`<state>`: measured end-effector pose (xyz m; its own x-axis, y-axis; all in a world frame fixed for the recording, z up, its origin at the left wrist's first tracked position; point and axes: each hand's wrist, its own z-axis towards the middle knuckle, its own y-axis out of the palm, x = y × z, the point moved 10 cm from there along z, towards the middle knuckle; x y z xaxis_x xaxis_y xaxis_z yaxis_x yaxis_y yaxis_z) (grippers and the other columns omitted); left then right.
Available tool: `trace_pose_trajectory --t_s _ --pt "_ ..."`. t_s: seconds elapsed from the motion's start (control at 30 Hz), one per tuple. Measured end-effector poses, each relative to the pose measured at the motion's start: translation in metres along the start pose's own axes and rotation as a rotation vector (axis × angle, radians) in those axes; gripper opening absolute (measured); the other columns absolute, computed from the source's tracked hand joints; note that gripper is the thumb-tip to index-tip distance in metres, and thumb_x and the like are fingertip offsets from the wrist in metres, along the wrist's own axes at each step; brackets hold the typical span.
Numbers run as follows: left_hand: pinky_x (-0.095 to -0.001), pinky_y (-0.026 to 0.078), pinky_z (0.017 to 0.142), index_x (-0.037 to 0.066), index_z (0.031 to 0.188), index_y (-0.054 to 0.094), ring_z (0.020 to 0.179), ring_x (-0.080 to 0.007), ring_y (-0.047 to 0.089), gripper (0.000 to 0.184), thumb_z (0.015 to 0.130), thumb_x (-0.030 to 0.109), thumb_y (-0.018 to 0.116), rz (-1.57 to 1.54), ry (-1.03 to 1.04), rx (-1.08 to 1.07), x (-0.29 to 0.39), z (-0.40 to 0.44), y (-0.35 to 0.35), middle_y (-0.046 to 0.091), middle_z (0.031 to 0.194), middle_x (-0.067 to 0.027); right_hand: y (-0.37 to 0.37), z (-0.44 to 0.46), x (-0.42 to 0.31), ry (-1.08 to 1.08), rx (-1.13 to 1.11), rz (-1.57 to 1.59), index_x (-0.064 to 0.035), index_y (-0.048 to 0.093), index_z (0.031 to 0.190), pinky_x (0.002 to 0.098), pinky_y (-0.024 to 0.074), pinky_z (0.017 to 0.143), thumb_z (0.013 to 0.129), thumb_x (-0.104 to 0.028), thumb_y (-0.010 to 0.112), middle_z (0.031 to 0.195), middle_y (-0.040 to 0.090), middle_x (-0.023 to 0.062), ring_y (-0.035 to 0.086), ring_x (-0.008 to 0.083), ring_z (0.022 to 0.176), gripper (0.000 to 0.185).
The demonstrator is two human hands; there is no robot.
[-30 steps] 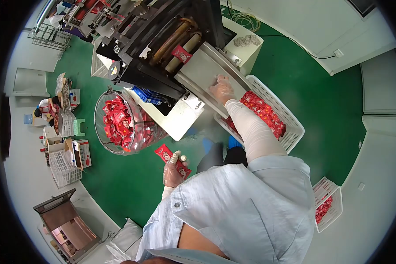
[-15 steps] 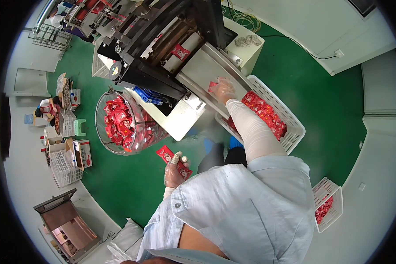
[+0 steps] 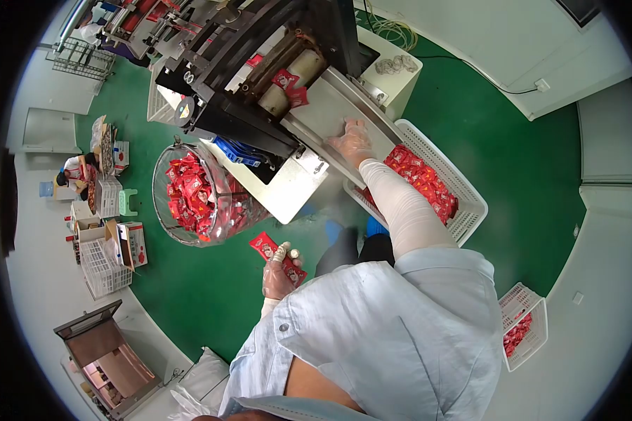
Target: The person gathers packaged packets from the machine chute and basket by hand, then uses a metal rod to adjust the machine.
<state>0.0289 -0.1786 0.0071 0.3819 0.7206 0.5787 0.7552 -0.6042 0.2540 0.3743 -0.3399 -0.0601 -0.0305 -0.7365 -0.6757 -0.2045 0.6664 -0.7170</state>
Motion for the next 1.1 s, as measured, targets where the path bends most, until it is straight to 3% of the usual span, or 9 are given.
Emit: trace_pose_trajectory --t_s 0.23,0.33,0.43,0.53,0.63,0.73,0.83,1.0,1.1 --pt "-0.0234 0.043 0.058 0.002 0.098 0.054 0.065 -0.0163 0.049 0.016 0.091 0.016 0.054 0.012 -0.012 0.004 -0.004 0.003 -0.002 0.054 0.076 -0.008 0.003 0.003 -0.001 0.011 0.026 0.117 -0.0038 0.043 0.128 0.0382 0.0407 0.097 0.07 -0.037 0.076 0.124 0.043 0.0209 0.046 0.0362 0.115 0.074" --pt "-0.0201 0.036 0.044 0.011 0.095 0.061 0.058 -0.0078 0.053 0.024 0.086 0.033 0.06 0.098 0.025 -0.009 -0.007 0.006 -0.006 0.062 0.076 0.0002 -0.004 0.006 -0.011 0.066 0.061 0.1 0.0032 0.044 0.126 0.038 0.0393 0.097 0.068 -0.039 0.077 0.121 0.047 0.0219 0.045 0.034 0.116 0.079" --pt "-0.0224 0.038 0.045 0.01 0.094 0.061 0.059 -0.009 0.053 0.025 0.086 0.034 0.061 0.114 0.024 0.014 -0.007 0.006 -0.01 0.062 0.077 -0.0003 -0.013 0.001 -0.031 0.146 0.008 0.145 -0.0002 0.047 0.123 0.0379 0.0399 0.097 0.067 -0.035 0.077 0.122 0.047 0.0224 0.047 0.0347 0.114 0.073" --pt "-0.0239 0.043 0.058 0.003 0.096 0.055 0.065 -0.0164 0.049 0.015 0.091 0.017 0.055 0.006 -0.006 0.013 -0.003 0.0 -0.003 0.055 0.075 -0.0078 -0.007 0.005 -0.035 0.152 -0.005 0.131 -0.0041 0.052 0.119 0.0373 0.0409 0.095 0.067 -0.034 0.076 0.12 0.05 0.0207 0.049 0.0354 0.112 0.065" --pt "-0.0243 0.043 0.058 0.003 0.095 0.055 0.065 -0.0161 0.05 0.015 0.09 0.017 0.056 0.05 -0.029 0.031 0.001 -0.005 0.0 0.055 0.076 -0.0076 0.007 0.01 -0.024 0.151 0.025 0.1 -0.0063 0.055 0.115 0.0387 0.0438 0.091 0.068 -0.035 0.075 0.114 0.055 0.0194 0.054 0.0355 0.104 0.058" --pt "-0.0233 0.038 0.044 0.011 0.091 0.061 0.054 -0.0094 0.051 0.027 0.085 0.037 0.061 0.127 0.021 0.032 -0.001 0.001 -0.003 0.058 0.069 0.0012 0.03 0.01 -0.003 0.316 -0.217 0.12 -0.0051 0.056 0.111 0.0365 0.0471 0.085 0.07 -0.034 0.074 0.106 0.061 0.0152 0.059 0.0295 0.098 0.053" --pt "-0.0215 0.035 0.04 0.012 0.091 0.061 0.052 -0.0077 0.049 0.025 0.085 0.037 0.061 0.108 0.026 0.012 -0.002 0.007 0.003 0.058 0.069 0.0018 0.055 0.009 0.013 0.278 -0.323 0.663 -0.0024 0.059 0.102 0.0359 0.0492 0.073 0.075 -0.035 0.071 0.087 0.065 0.0154 0.062 0.0262 0.076 0.044" --pt "-0.0211 0.024 0.033 0.013 0.094 0.058 0.038 -0.0053 0.037 0.022 0.088 0.034 0.059 0.235 0.186 -0.122 0.04 0.0 0.054 0.053 0.064 0.0027 0.003 0.01 -0.001 0.033 -0.245 0.692 -0.0014 0.058 0.105 0.0299 0.0466 0.074 0.075 -0.039 0.072 0.09 0.065 0.0077 0.059 0.0171 0.079 0.05" --pt "-0.0208 0.041 0.054 0.007 0.103 0.058 0.062 -0.0071 0.051 0.028 0.088 0.031 0.059 0.308 0.38 -0.177 0.071 0.005 0.087 0.059 0.079 -0.0004 -0.069 -0.032 -0.074 -0.11 -0.472 0.805 -0.0022 0.057 0.109 0.0268 0.0466 0.081 0.083 -0.029 0.068 0.098 0.066 0.0049 0.06 0.013 0.089 0.039"
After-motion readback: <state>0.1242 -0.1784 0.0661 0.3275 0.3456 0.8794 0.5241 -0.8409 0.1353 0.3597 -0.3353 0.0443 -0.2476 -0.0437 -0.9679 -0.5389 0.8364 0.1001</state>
